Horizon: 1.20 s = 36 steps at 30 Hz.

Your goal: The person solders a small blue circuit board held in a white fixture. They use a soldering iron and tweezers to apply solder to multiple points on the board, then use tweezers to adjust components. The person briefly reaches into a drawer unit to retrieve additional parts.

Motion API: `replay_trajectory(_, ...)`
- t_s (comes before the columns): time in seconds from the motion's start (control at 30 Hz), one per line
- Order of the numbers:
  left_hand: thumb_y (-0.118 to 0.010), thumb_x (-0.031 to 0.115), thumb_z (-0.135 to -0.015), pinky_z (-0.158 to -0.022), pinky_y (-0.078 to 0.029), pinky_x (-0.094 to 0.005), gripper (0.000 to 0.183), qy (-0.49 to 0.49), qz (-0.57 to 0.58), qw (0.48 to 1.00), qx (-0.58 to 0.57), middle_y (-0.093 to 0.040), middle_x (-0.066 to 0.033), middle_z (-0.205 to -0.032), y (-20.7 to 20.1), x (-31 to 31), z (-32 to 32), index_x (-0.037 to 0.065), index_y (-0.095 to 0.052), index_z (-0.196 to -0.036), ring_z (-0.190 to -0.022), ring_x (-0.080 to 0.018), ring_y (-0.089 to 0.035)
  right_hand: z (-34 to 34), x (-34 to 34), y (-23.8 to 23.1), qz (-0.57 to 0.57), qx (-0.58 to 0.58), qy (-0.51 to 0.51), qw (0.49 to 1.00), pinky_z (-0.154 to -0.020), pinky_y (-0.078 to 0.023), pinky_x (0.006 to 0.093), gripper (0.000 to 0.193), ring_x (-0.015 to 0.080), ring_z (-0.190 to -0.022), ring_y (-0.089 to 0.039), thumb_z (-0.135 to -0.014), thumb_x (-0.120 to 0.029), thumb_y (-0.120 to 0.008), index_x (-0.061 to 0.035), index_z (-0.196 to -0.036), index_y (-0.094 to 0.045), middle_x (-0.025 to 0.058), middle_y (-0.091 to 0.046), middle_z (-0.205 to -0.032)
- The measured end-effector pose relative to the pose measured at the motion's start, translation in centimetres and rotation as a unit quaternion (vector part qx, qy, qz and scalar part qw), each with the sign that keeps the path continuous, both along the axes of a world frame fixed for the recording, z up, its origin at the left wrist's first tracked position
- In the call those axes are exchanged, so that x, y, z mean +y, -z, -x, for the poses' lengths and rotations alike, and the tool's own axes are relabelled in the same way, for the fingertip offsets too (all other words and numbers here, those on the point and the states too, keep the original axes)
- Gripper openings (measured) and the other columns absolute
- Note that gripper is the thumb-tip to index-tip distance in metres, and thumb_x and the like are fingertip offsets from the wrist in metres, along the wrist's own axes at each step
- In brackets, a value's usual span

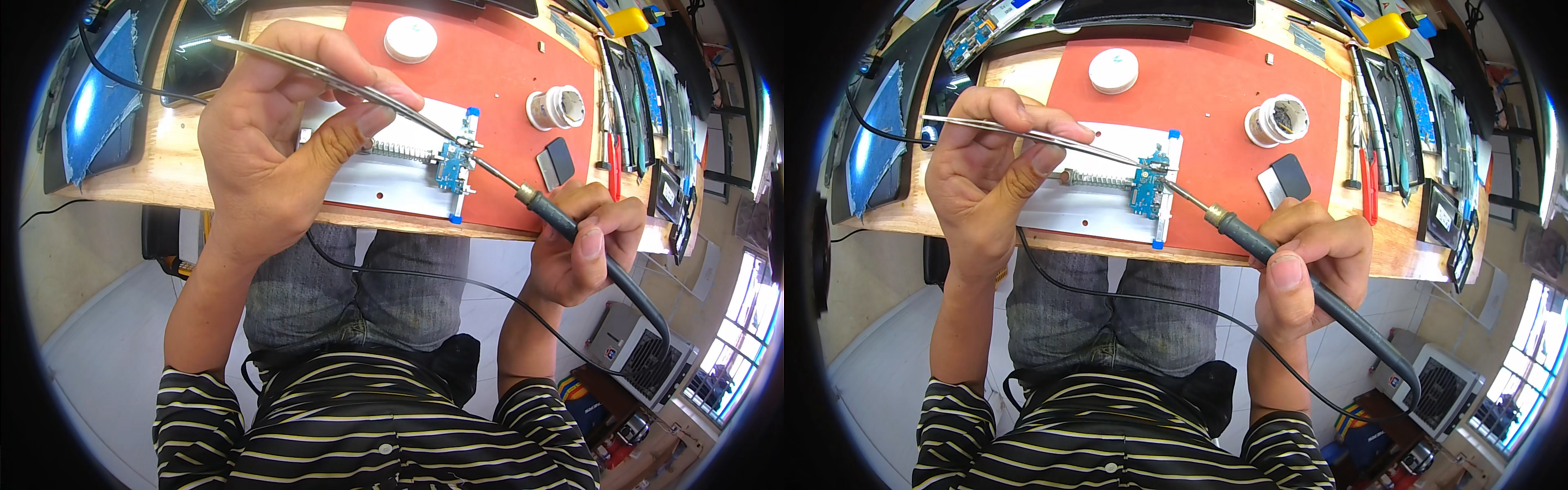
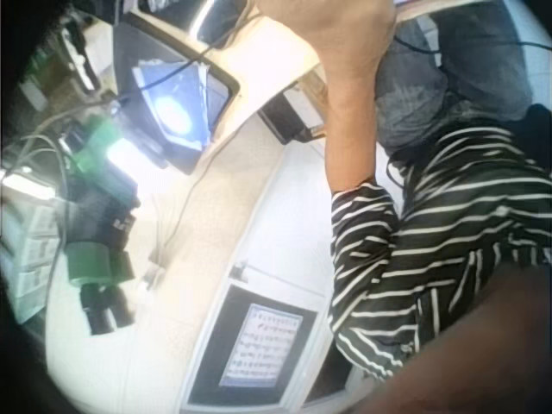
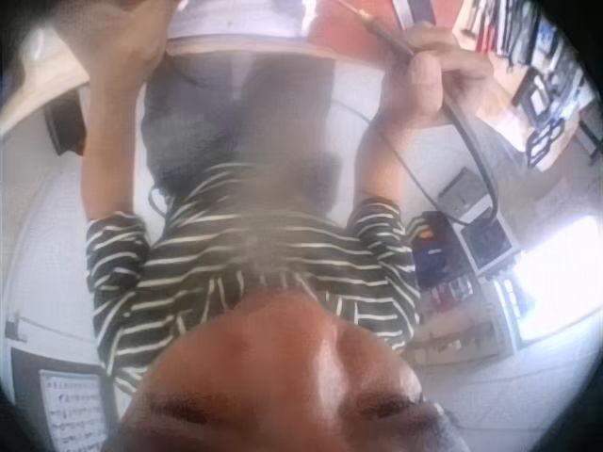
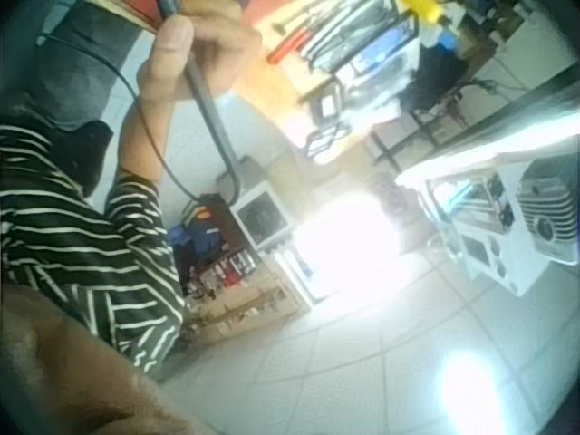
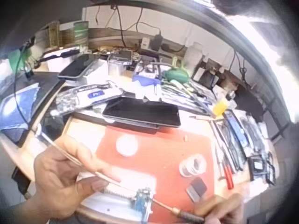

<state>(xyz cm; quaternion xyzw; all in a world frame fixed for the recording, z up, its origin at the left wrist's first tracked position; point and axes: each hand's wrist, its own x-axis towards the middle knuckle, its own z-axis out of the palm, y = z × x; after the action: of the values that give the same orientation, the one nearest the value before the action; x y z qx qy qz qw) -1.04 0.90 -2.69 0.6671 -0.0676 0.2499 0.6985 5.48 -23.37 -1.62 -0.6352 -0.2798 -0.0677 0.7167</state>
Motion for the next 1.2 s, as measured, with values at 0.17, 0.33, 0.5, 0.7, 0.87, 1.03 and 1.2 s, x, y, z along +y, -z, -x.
replay_trajectory(0.17,-0.064,-0.010,-0.089,-0.090,-0.055,-0.0374,0.026,-0.005,0.008,1.000,-0.002,-0.065,-0.0142,-0.097,0.04,-0.11,0.00,0.003,-0.051,-0.108,-0.100,-0.0263,-0.070,0.01,0.01,-0.05,0.001,0.000,-0.004,1.000,-0.050,-0.037,0.0258,0.027,0.0114,-0.051,-0.043,-0.088,-0.022,-0.066,-0.0067,-0.087,-0.044,0.0103,-0.054,-0.064)
replay_trajectory(0.33,-0.064,-0.010,-0.089,-0.090,-0.055,-0.0374,0.026,-0.003,0.006,1.000,-0.001,-0.065,-0.0142,-0.097,-0.04,-0.12,-0.01,0.003,-0.051,-0.108,-0.099,-0.0263,-0.070,0.00,0.00,-0.03,0.007,-0.003,-0.004,1.000,-0.050,-0.038,0.0259,0.027,0.0114,-0.051,-0.044,-0.088,-0.023,-0.066,-0.0064,-0.088,-0.044,0.0107,-0.054,-0.064)
replay_trajectory(0.5,-0.064,-0.009,-0.089,-0.089,-0.055,-0.0363,0.026,0.003,-0.003,1.000,-0.001,-0.068,-0.0178,-0.099,-0.05,0.01,-0.03,0.003,-0.051,-0.108,-0.099,-0.0259,-0.069,0.07,-0.04,-0.06,0.008,0.002,-0.001,1.000,-0.051,-0.038,0.0259,0.028,0.0116,-0.052,-0.044,-0.088,-0.023,-0.066,-0.0068,-0.088,-0.043,0.0107,-0.054,-0.064)
replay_trajectory(0.7,-0.065,-0.009,-0.089,-0.083,-0.054,-0.0299,0.028,0.006,-0.023,1.000,0.004,-0.069,-0.0169,-0.100,-0.07,-0.02,0.06,0.004,-0.050,-0.109,-0.100,-0.0233,-0.069,0.05,0.03,-0.05,0.006,0.000,-0.001,1.000,-0.050,-0.038,0.0254,0.029,0.0116,-0.051,-0.045,-0.088,-0.023,-0.067,-0.0067,-0.087,-0.043,0.0102,-0.054,-0.064)
replay_trajectory(0.87,-0.065,-0.009,-0.089,-0.079,-0.053,-0.0269,0.028,0.009,-0.056,0.998,0.022,-0.069,-0.0172,-0.101,-0.23,0.18,0.20,0.003,-0.050,-0.109,-0.100,-0.0224,-0.069,0.05,0.03,-0.09,0.006,0.001,-0.002,1.000,-0.049,-0.038,0.0249,0.029,0.0113,-0.051,-0.045,-0.088,-0.024,-0.067,-0.0068,-0.087,-0.043,0.0101,-0.054,-0.064)
replay_trajectory(1.03,-0.065,-0.009,-0.089,-0.080,-0.054,-0.0278,0.028,0.011,-0.056,0.998,0.020,-0.069,-0.0173,-0.101,-0.22,0.24,0.17,0.004,-0.050,-0.109,-0.100,-0.0227,-0.069,0.09,0.02,-0.10,0.013,-0.001,-0.001,1.000,-0.050,-0.038,0.0248,0.028,0.0111,-0.051,-0.045,-0.089,-0.024,-0.066,-0.0070,-0.088,-0.043,0.0102,-0.055,-0.064)
replay_trajectory(1.2,-0.065,-0.010,-0.088,-0.083,-0.054,-0.0295,0.029,0.005,-0.045,0.999,0.021,-0.069,-0.0177,-0.101,-0.22,0.12,0.13,0.004,-0.049,-0.108,-0.100,-0.0231,-0.069,0.01,-0.01,-0.02,0.011,-0.004,-0.002,1.000,-0.050,-0.038,0.0251,0.029,0.0113,-0.051,-0.045,-0.089,-0.024,-0.067,-0.0072,-0.087,-0.043,0.0100,-0.055,-0.064)
